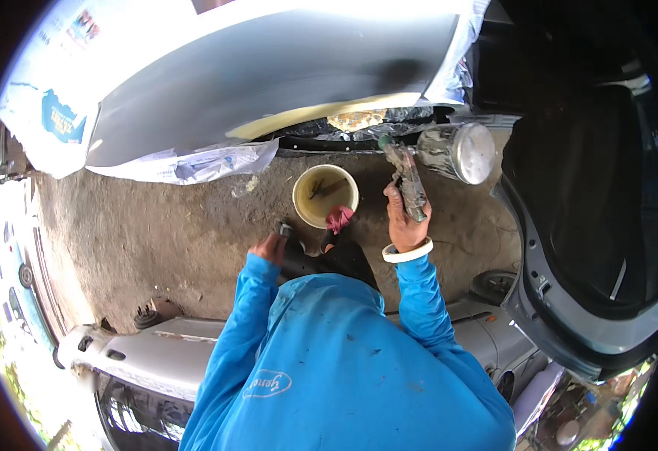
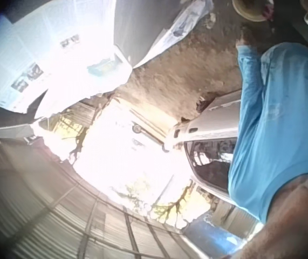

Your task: The person is spray painting a car door and preparing the paint mixture.

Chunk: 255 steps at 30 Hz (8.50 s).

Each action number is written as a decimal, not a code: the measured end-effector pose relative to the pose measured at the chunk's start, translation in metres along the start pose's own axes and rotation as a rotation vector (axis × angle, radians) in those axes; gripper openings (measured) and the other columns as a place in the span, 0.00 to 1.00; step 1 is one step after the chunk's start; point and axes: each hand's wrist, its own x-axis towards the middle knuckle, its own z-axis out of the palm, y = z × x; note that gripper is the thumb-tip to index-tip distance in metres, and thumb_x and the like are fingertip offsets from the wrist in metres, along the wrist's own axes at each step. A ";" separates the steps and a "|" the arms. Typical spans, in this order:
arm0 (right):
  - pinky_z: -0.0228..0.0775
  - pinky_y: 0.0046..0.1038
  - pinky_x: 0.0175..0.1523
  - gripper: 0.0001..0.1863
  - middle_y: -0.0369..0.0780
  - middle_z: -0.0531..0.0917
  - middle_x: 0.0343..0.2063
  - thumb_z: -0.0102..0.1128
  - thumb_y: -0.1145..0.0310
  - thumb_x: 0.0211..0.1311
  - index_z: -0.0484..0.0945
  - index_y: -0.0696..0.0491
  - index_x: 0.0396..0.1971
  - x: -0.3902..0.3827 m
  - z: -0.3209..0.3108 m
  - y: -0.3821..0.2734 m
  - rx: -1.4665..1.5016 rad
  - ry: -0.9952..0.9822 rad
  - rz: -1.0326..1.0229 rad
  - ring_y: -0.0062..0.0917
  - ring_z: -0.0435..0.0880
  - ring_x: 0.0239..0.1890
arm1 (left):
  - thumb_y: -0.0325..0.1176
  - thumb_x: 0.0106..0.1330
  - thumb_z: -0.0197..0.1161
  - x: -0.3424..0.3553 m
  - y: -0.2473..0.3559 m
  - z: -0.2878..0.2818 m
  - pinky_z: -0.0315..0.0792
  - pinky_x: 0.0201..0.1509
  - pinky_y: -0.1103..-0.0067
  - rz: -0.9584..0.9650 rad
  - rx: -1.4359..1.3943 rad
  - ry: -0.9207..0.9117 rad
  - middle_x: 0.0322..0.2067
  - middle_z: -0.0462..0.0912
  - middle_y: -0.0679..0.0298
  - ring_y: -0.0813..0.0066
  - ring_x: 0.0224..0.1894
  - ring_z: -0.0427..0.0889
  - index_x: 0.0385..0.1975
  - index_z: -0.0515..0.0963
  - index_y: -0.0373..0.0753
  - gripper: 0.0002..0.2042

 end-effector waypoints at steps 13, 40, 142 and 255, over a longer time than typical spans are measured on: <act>0.51 0.12 0.22 0.24 0.29 0.75 0.26 0.57 0.72 0.62 0.67 0.53 0.58 -0.024 -0.014 -0.031 0.049 0.022 0.041 0.07 0.61 0.19 | 0.34 0.63 0.53 0.226 0.197 -0.010 0.50 0.68 0.64 0.974 0.282 0.259 0.62 0.62 0.54 0.62 0.65 0.60 0.61 0.61 0.36 0.25; 0.54 0.14 0.21 0.26 0.39 0.76 0.33 0.52 0.69 0.65 0.59 0.55 0.61 -0.033 -0.031 -0.063 -0.042 -0.091 0.023 0.11 0.62 0.18 | 0.40 0.56 0.61 0.242 0.086 -0.027 0.48 0.66 0.53 0.230 0.376 0.284 0.59 0.66 0.59 0.57 0.65 0.58 0.57 0.66 0.45 0.26; 0.70 0.28 0.38 0.14 0.43 0.81 0.29 0.62 0.70 0.57 0.74 0.59 0.41 -0.022 0.099 0.080 -0.162 -0.003 -0.150 0.28 0.79 0.31 | 0.39 0.63 0.58 -0.187 -0.257 -0.077 0.75 0.33 0.69 -1.125 -0.498 -0.023 0.45 0.75 0.59 0.67 0.34 0.77 0.61 0.63 0.46 0.25; 0.69 0.25 0.41 0.12 0.40 0.81 0.34 0.59 0.68 0.61 0.75 0.58 0.41 -0.083 0.073 0.025 -0.207 -0.378 0.109 0.24 0.78 0.36 | 0.55 0.68 0.39 0.216 -0.059 0.093 0.70 0.53 0.59 -0.702 -2.403 0.479 0.57 0.66 0.45 0.56 0.51 0.74 0.62 0.56 0.36 0.31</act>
